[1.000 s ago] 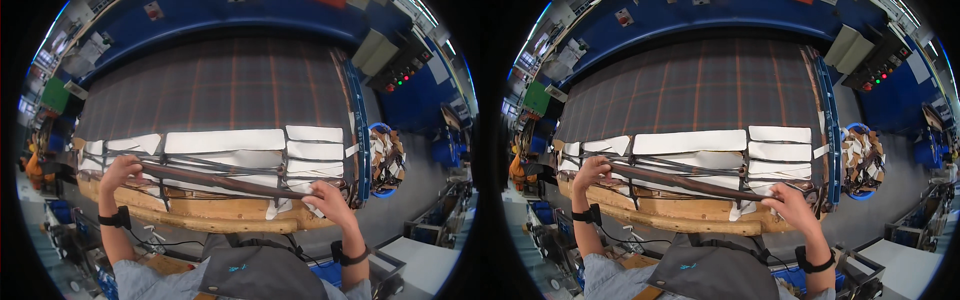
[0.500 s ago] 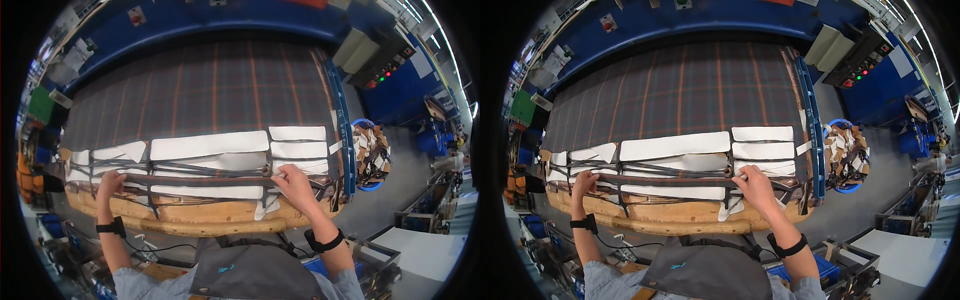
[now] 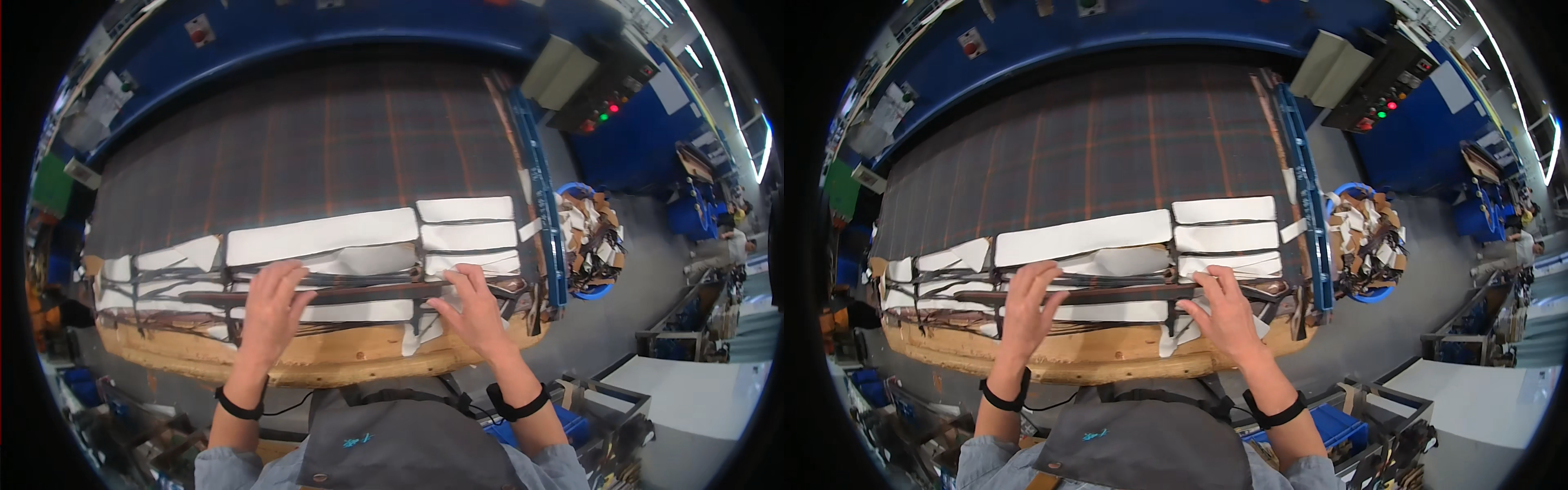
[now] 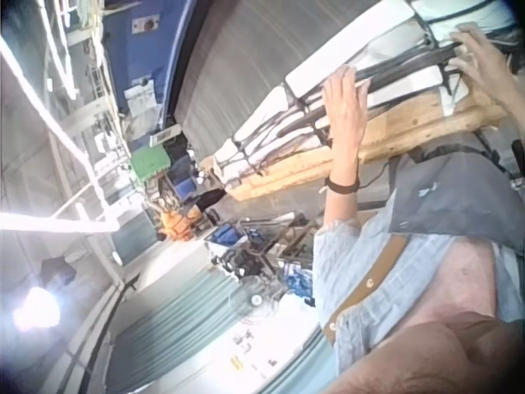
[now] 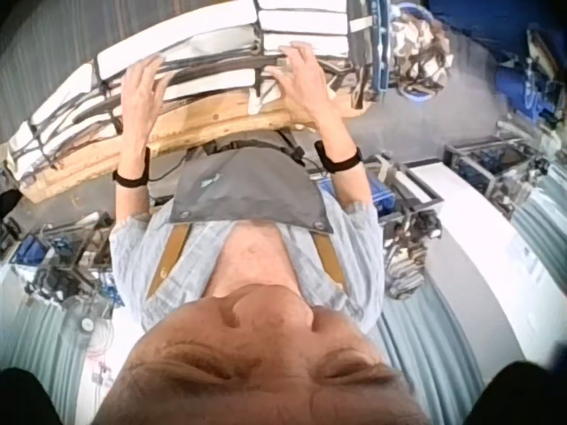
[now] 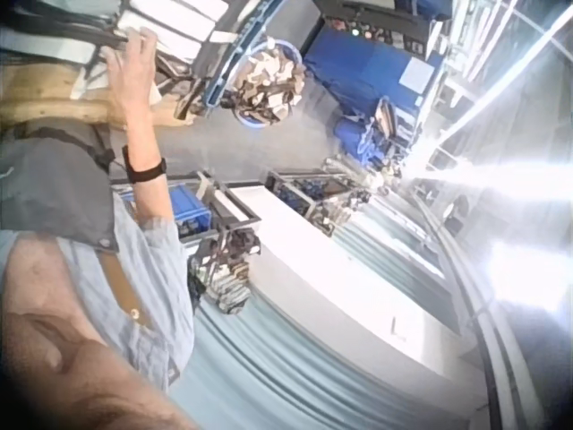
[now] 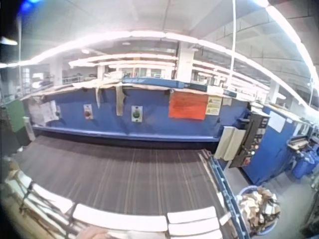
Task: The person assembles a blue metal frame onto a wooden base by hand. They align the frame, insert it into slots, and secure it using black straps. The person also handles a white cloth and a long strip of material during the process.
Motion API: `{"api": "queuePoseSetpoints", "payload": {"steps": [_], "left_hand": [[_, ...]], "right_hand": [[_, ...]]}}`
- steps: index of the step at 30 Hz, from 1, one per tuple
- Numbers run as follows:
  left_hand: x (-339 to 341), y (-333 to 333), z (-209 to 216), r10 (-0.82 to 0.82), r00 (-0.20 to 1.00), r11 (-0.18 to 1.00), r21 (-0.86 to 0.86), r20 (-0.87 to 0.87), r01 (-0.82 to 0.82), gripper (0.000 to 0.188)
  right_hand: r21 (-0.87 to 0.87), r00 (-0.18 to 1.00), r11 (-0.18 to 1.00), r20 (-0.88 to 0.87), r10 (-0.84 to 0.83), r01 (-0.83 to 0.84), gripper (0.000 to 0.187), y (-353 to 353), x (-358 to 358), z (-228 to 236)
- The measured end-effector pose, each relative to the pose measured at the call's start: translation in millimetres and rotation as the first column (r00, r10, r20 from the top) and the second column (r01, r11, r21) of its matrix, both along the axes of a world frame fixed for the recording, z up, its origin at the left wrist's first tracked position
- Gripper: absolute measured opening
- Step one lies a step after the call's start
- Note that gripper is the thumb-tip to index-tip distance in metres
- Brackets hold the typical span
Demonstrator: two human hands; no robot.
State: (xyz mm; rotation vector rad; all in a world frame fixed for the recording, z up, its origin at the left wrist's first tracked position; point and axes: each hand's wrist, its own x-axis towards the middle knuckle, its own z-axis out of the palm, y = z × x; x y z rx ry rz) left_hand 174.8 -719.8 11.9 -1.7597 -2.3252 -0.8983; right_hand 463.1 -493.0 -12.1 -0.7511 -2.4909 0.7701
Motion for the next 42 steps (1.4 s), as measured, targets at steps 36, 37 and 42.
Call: {"api": "queuePoseSetpoints", "payload": {"steps": [36, 37, 42], "left_hand": [[263, 378, -54, -0.050, 0.997, 0.991, -0.123, 0.063, 0.058, 0.021], [266, 379, -54, -0.050, 0.997, 0.989, -0.138, 0.062, 0.058, 0.019], [266, 383, -48, 0.000, 0.986, 0.997, -0.081, 0.170, 0.014, 0.013]], "right_hand": [[-0.083, 0.965, 0.968, 0.131, -0.226, 0.238, 0.038, 298, 95, -25], [-0.112, 0.962, 0.966, 0.174, -0.212, 0.233, 0.038, 301, 98, -23], [-0.416, 0.977, 0.906, -0.151, -0.151, 0.075, 0.034, 327, 121, -24]]}}
